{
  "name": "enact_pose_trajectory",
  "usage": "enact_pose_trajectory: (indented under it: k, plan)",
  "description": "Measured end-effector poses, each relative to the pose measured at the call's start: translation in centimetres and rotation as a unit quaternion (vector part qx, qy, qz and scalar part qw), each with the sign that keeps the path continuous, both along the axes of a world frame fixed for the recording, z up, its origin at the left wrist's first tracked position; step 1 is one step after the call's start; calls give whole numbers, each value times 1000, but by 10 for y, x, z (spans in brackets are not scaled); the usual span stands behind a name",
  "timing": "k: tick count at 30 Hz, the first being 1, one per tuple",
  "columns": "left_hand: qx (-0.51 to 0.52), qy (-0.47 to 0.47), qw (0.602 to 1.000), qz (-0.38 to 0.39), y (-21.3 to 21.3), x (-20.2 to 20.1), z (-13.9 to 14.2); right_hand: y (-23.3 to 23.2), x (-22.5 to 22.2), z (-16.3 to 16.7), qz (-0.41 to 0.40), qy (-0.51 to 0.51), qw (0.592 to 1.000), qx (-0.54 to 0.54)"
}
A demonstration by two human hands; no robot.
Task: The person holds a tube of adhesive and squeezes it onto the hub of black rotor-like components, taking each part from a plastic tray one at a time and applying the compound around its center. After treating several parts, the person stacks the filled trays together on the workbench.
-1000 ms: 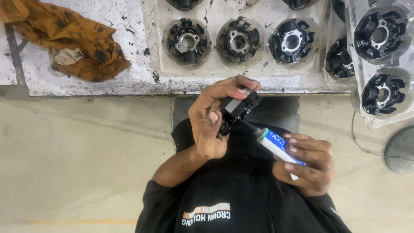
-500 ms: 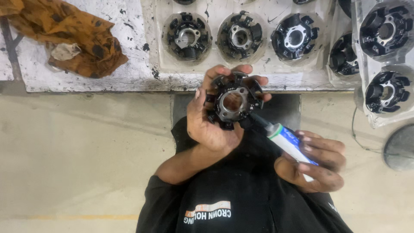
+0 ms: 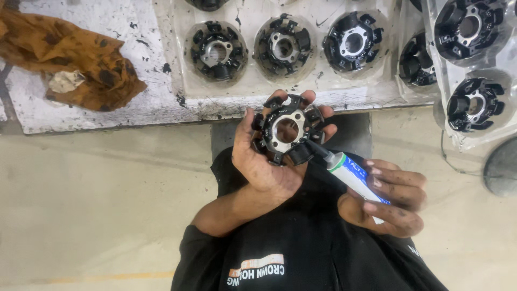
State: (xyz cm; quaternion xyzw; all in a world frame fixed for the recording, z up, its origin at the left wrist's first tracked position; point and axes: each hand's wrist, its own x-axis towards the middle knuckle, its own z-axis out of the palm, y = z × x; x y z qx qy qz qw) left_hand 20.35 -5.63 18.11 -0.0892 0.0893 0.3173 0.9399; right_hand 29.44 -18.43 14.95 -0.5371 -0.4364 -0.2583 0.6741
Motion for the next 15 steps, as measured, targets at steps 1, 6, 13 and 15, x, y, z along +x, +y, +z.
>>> enact_pose_trajectory:
  k: [1, 6, 13, 15]
  plan:
    - [-4, 2, 1000, -2, 0, 0, -1, -1, 1, -2, 1, 2, 1000, 4]
    - [-6, 7, 1000, -14, 9, 4, 11, 1, 4, -5, 13, -3, 1000, 14]
    - [1, 31, 999, -25, 6, -1, -15, -20, 22, 27, 121, -31, 970, -207]
    - [78, 41, 996, 8, 15, 4, -27, -18, 24, 18, 82, 8, 990, -118]
